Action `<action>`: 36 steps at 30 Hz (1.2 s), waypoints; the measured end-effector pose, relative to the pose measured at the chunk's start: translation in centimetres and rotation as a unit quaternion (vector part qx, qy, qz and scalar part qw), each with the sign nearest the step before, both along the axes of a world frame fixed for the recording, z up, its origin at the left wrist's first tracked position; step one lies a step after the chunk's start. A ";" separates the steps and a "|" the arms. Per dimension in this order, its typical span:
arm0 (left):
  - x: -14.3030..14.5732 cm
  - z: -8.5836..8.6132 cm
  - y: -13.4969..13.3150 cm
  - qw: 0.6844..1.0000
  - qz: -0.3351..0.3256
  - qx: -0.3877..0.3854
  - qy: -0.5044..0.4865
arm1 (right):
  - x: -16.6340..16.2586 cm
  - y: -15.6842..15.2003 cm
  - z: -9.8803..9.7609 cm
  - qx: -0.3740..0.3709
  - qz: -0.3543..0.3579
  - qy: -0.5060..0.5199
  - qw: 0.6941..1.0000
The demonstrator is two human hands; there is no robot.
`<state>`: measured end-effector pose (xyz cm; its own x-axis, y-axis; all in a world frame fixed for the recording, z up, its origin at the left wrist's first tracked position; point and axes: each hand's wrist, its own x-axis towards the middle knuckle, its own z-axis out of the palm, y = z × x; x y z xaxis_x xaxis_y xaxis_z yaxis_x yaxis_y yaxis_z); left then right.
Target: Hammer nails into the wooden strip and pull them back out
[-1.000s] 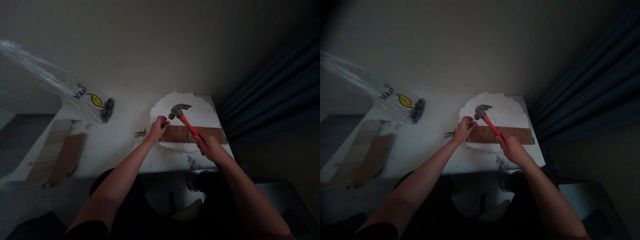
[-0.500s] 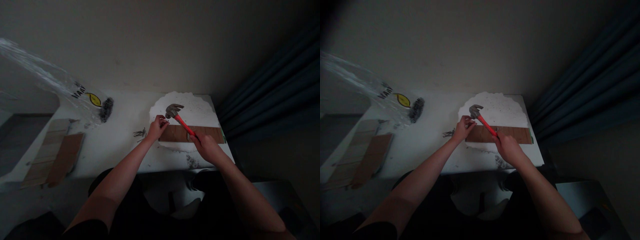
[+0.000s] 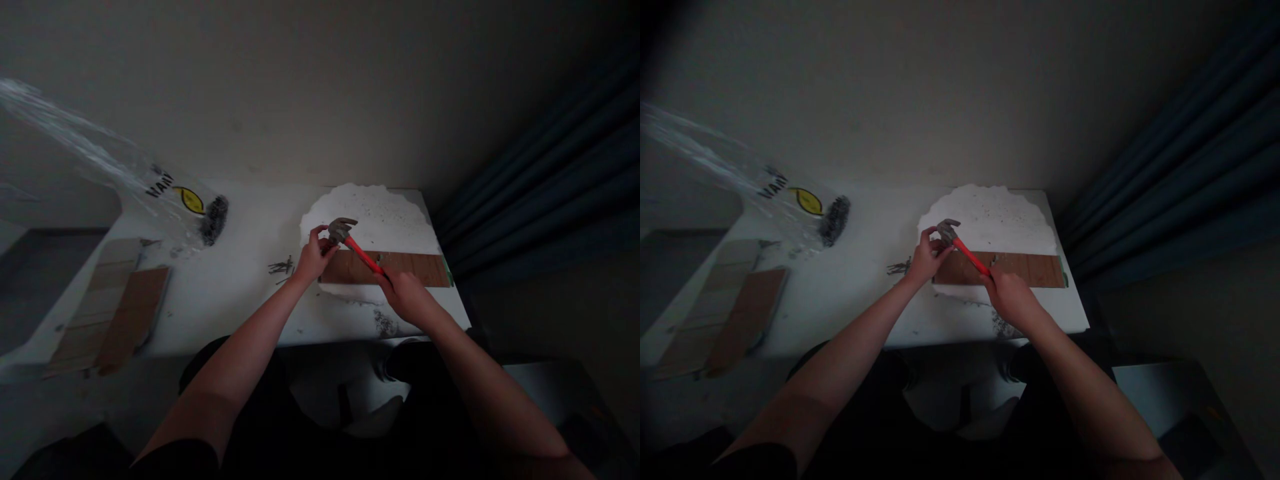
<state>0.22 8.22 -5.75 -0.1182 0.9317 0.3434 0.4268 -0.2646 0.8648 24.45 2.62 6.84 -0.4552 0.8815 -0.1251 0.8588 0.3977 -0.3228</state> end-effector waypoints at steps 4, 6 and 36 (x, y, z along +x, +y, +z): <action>0.0 -0.1 0.1 1.000 -0.016 0.009 -0.015 | 0.2 -0.1 0.2 0.009 -0.011 0.010 1.000; 0.0 -0.2 0.1 1.000 -0.012 0.008 -0.005 | 0.3 -0.1 0.2 0.011 -0.011 0.007 1.000; 0.1 0.4 -0.3 1.000 0.012 -0.009 0.006 | 0.9 0.4 0.1 -0.005 -0.002 0.035 0.999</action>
